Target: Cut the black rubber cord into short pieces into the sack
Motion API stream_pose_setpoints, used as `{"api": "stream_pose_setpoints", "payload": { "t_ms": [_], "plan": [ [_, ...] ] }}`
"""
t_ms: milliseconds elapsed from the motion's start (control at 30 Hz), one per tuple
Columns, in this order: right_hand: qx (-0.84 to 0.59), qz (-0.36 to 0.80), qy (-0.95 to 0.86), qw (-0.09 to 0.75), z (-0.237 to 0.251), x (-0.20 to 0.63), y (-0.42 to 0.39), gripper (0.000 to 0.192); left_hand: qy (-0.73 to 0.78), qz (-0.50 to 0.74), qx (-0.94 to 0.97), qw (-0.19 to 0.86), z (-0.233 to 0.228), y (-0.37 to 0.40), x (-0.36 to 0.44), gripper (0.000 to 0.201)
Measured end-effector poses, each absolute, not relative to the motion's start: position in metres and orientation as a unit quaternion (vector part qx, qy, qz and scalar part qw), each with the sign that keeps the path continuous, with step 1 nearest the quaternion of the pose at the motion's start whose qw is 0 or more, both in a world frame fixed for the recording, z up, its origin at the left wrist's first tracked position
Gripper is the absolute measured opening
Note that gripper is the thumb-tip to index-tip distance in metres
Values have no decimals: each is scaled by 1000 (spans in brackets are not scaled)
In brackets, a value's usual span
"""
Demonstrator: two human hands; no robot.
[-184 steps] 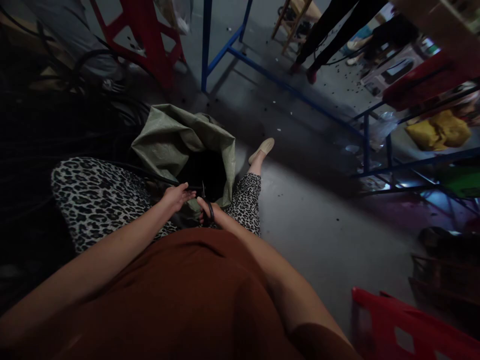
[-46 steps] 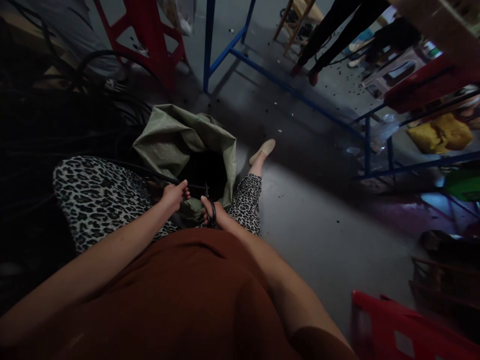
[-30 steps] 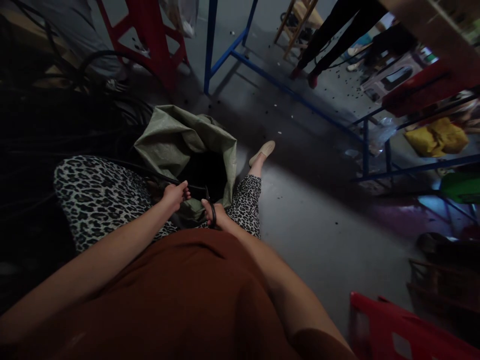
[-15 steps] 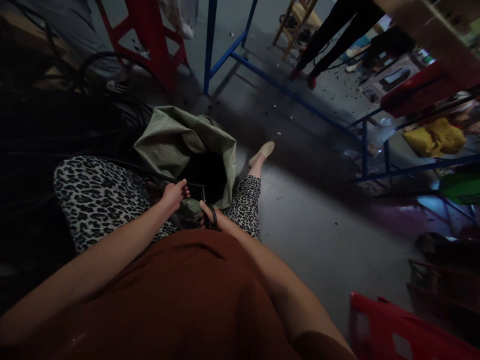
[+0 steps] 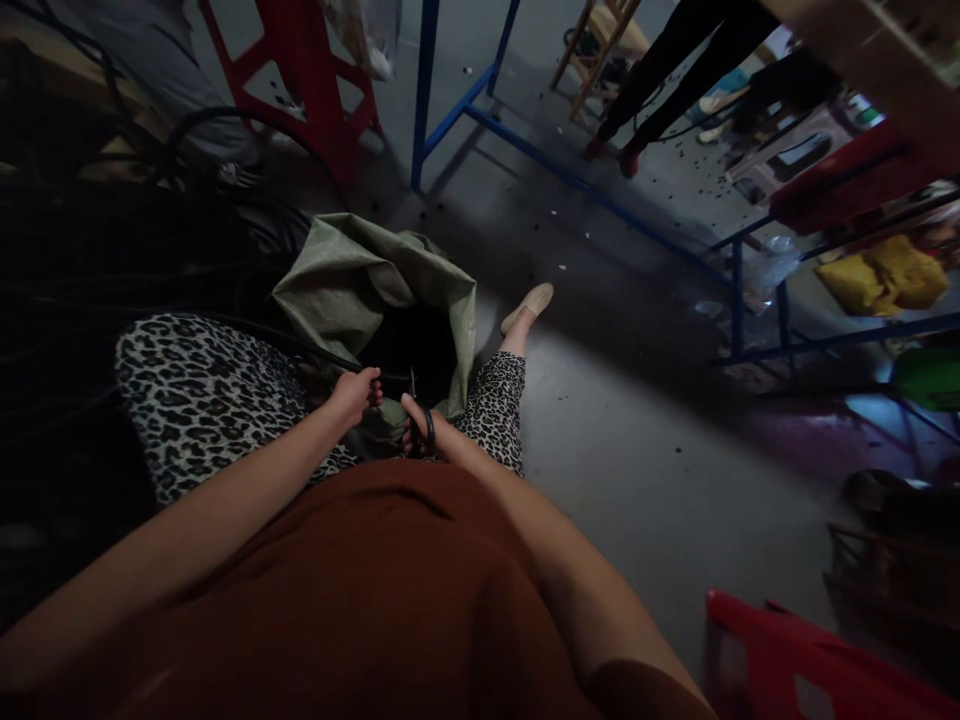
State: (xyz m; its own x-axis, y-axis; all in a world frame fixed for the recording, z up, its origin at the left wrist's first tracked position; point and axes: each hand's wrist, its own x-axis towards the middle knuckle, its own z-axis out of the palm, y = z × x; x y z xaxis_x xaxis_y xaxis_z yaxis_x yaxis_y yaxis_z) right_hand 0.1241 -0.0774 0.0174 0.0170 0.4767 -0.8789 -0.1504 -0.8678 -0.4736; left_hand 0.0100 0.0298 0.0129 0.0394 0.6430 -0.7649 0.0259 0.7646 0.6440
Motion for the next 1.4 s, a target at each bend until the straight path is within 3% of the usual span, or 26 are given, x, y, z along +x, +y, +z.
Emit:
{"api": "stream_pose_setpoints", "payload": {
  "t_ms": [267,467,867,1400],
  "plan": [
    [-703,645,-148,262,13,122,-77,56,642,255,242,682,12,28,8,17],
    [-724,628,-137,251,24,120,-74,52,631,314,236,669,8,28,8,14],
    [-757,599,-157,209,25,120,-77,48,643,294,242,665,5,29,9,15],
    [-722,650,-110,211,22,125,-87,52,643,313,221,663,7,33,9,17]
  ]
}}
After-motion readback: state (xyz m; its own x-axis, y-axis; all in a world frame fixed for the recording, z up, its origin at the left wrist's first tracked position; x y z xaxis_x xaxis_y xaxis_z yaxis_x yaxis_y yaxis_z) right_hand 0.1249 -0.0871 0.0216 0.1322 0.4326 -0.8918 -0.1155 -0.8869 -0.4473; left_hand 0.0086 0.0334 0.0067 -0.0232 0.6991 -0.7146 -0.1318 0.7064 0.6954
